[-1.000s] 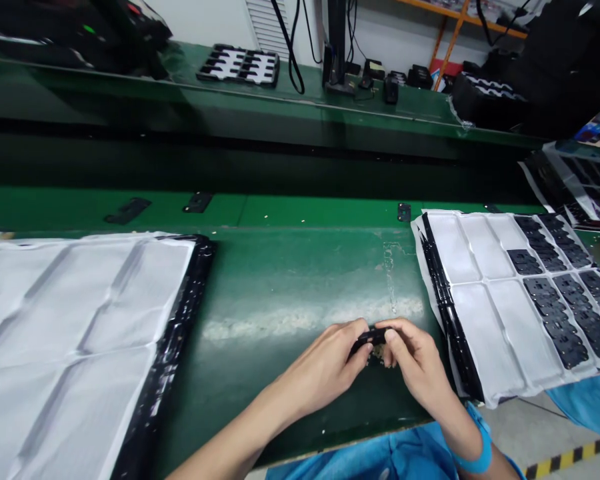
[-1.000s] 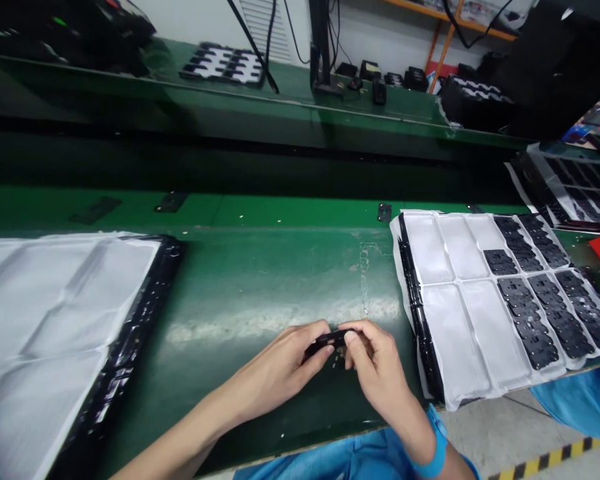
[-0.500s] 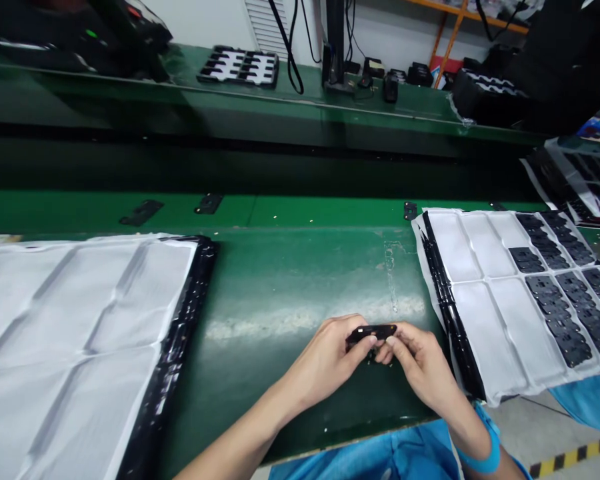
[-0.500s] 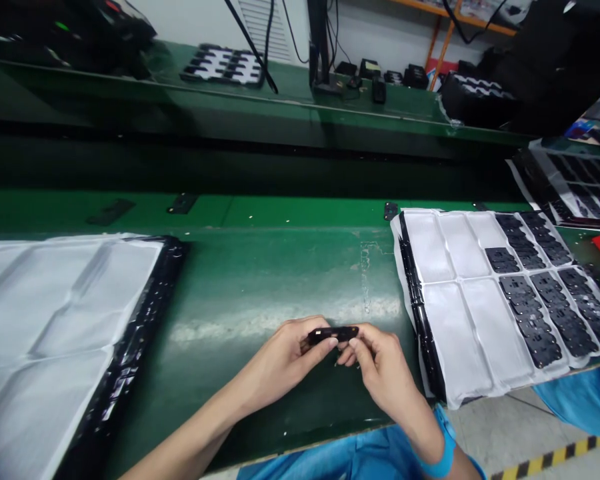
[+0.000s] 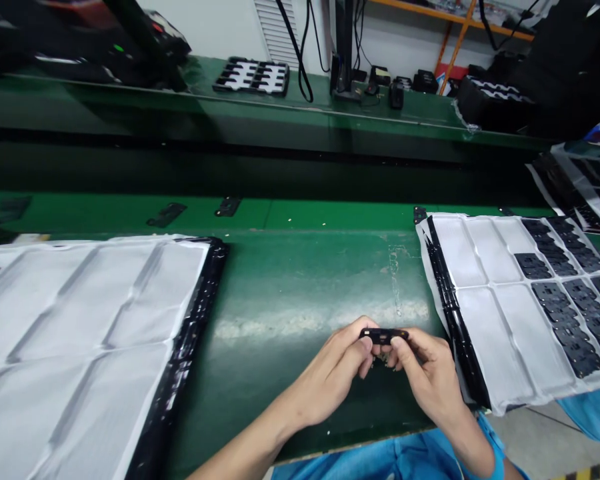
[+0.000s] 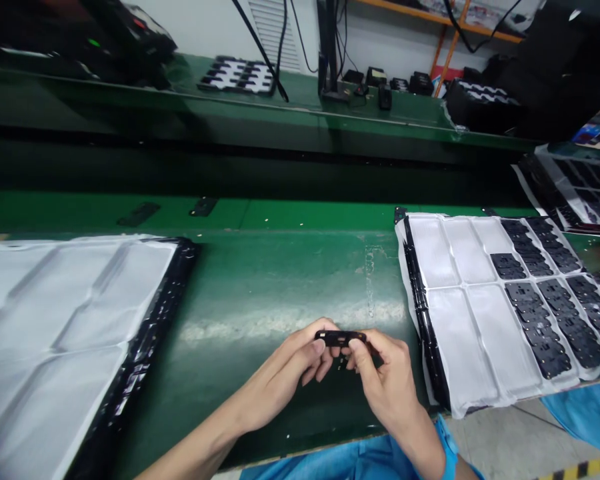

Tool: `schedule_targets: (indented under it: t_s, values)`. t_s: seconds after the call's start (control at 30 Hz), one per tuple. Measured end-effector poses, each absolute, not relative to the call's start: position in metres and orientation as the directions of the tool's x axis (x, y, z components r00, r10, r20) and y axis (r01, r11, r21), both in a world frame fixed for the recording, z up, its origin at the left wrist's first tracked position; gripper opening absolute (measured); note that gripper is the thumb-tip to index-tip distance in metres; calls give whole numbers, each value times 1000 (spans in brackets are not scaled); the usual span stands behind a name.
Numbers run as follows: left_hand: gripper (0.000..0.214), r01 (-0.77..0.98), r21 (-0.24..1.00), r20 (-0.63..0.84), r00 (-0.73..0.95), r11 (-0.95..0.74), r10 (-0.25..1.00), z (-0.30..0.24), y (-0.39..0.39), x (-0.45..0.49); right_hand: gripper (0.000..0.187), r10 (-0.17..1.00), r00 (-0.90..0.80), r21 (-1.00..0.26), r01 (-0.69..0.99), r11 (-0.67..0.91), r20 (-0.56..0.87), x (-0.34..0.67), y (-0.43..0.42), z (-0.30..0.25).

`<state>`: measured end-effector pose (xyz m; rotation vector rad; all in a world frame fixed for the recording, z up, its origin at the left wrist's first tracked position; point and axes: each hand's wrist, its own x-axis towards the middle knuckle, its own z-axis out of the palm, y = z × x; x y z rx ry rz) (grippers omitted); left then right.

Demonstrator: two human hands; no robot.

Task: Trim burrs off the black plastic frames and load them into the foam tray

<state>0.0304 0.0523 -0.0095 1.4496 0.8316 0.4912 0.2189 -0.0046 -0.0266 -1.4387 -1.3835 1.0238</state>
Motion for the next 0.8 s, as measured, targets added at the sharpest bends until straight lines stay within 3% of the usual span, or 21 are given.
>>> schedule_targets:
  t_s: [0.2,0.4,0.8]
  values:
    - [43,76,986,-164,531,146,831,-20,44,39,29,997,49,-963,267,49,65,212,-10,-19]
    - [44,34,983,-172,539,182,824,-22,44,40,29,995,45,-966,249,74,88,210,-11,-19]
    - [46,28,985,-155,559,169,814,-15,43,47,33,997,71,-993,117,-36,-28,211,-13,-27]
